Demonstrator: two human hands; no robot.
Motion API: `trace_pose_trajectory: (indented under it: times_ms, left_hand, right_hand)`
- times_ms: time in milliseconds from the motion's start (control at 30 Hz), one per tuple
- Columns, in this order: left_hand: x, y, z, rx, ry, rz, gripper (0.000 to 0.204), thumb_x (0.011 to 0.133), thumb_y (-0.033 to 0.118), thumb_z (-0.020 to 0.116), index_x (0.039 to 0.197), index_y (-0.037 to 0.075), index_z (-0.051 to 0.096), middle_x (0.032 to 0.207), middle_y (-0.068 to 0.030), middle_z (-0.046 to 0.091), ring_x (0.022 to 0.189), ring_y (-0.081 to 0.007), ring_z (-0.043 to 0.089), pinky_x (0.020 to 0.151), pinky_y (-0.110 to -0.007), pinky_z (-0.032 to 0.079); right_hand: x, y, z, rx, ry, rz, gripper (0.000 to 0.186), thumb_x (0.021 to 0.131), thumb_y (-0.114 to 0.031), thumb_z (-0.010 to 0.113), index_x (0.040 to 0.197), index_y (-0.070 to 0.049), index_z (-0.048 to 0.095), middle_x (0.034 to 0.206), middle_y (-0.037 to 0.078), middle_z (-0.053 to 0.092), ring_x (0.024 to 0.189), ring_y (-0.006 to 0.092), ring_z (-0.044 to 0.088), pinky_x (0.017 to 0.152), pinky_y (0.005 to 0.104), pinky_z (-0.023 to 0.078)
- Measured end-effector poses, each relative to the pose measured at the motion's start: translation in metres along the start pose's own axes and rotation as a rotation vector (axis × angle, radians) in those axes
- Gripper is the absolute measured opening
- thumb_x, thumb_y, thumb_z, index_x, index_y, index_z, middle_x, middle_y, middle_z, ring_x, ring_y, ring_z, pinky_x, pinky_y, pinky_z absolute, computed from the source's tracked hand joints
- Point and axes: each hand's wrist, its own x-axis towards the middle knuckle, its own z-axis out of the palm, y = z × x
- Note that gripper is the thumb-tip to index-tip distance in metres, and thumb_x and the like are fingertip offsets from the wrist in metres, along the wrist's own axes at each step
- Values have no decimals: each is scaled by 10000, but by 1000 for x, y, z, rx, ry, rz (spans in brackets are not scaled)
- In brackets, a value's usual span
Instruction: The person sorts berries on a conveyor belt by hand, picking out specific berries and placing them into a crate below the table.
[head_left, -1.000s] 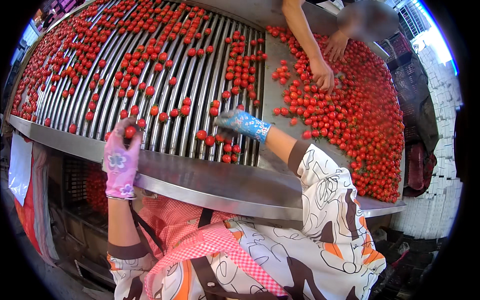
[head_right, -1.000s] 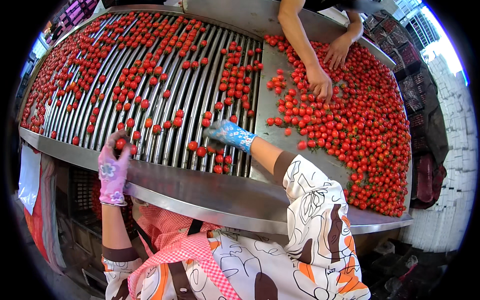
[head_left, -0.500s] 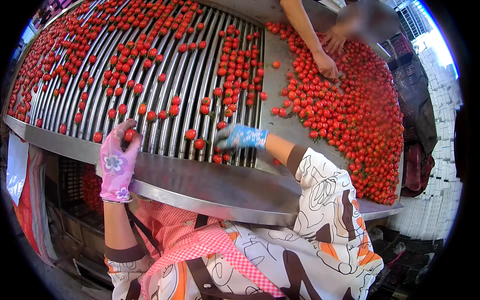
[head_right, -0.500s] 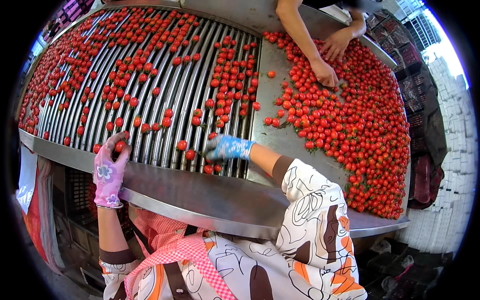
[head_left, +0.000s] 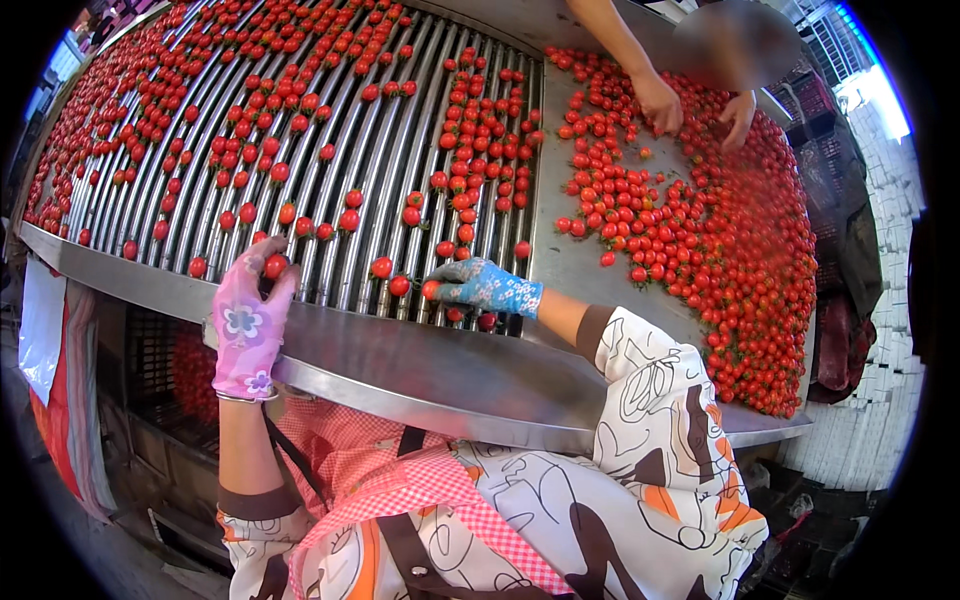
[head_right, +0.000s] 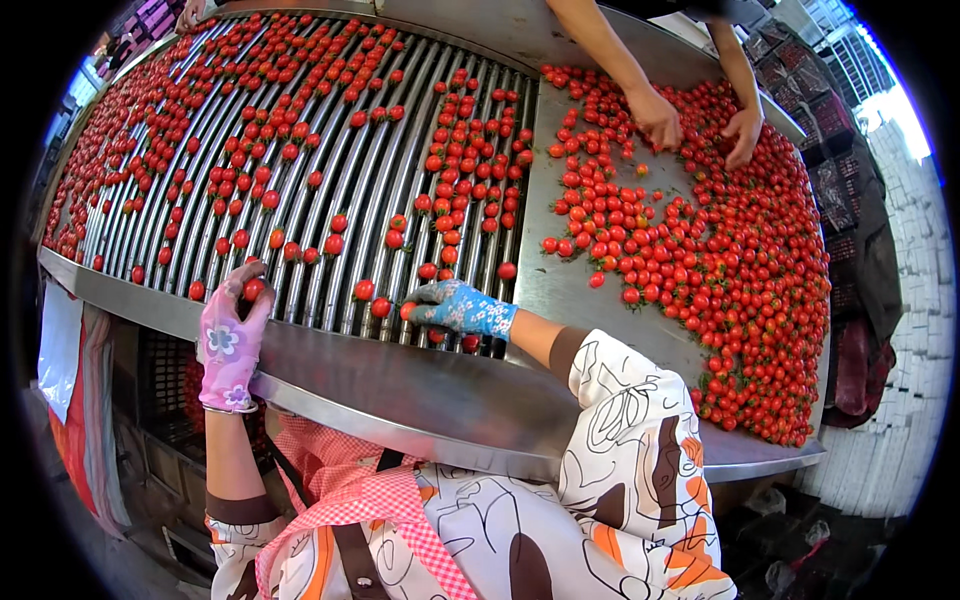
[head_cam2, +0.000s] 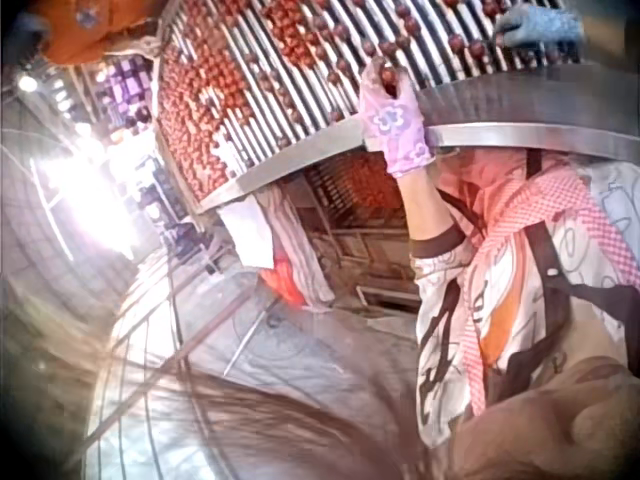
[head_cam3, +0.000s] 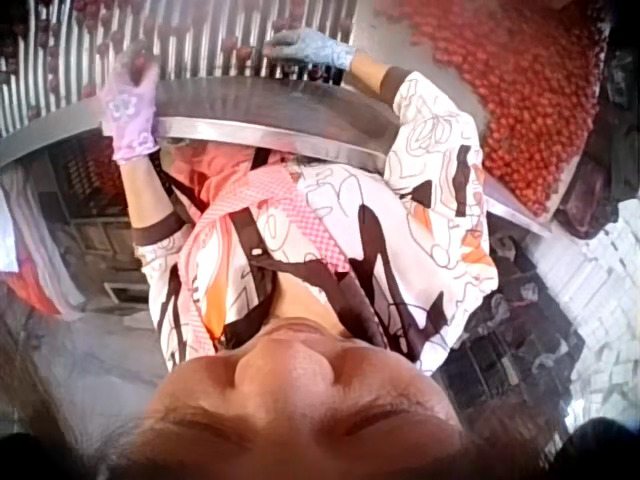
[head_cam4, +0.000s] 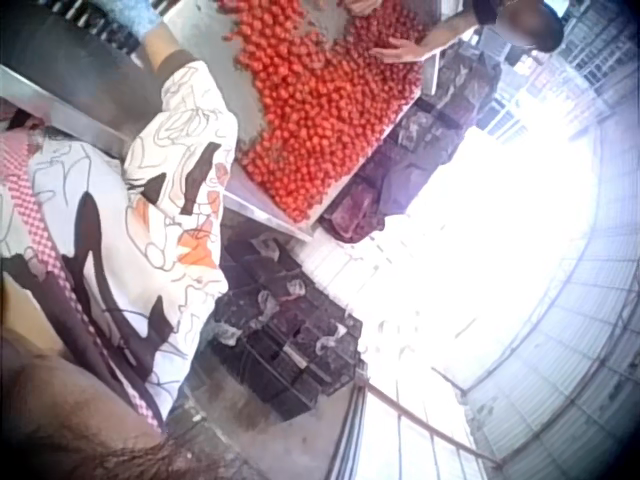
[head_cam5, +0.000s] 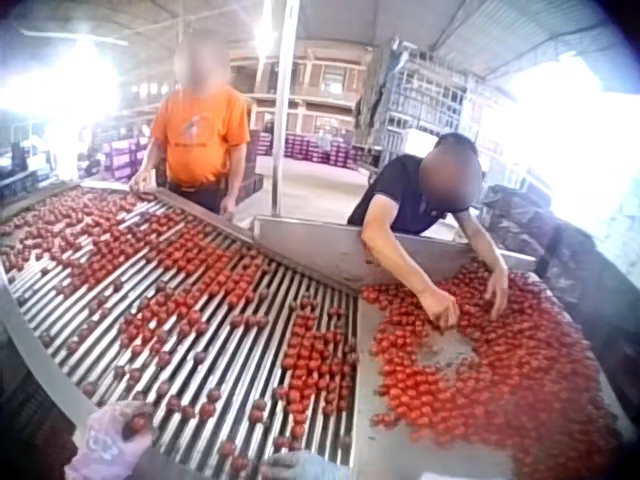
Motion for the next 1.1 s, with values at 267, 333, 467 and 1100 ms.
trace_pose_trajectory:
  times_ms: [267,333,467,1100]
  left_hand:
    - [-2,5,8,-57,-31,-39,278,823,99,652,1096,46,630,1061,-101,663,951,-242,632,859,-332,469]
    - [-1,9,9,-59,-25,-46,276,825,97,649,1095,45,631,1067,-102,661,963,-245,631,866,-331,466]
    - [-6,3,12,-16,-2,8,283,817,98,656,1094,52,627,1085,-98,658,995,-257,624,890,-341,466]
    - [-6,16,27,-9,-16,-49,279,807,73,646,1084,56,619,1040,-79,657,938,-234,625,849,-339,467]
  right_hand:
    - [13,30,1,494,-40,139,402,983,-393,437,971,-41,628,696,77,669,572,146,646,505,266,522]
    - [15,27,-4,432,56,149,406,970,-397,462,1054,-33,622,697,82,661,549,144,633,488,269,516]
    - [18,28,-23,-19,343,6,377,926,-357,551,1152,-63,613,787,101,669,590,143,637,608,308,519]
    - [114,25,-12,-661,639,-104,726,899,-454,509,1452,-52,264,1500,269,198,1401,457,125,1145,550,45]
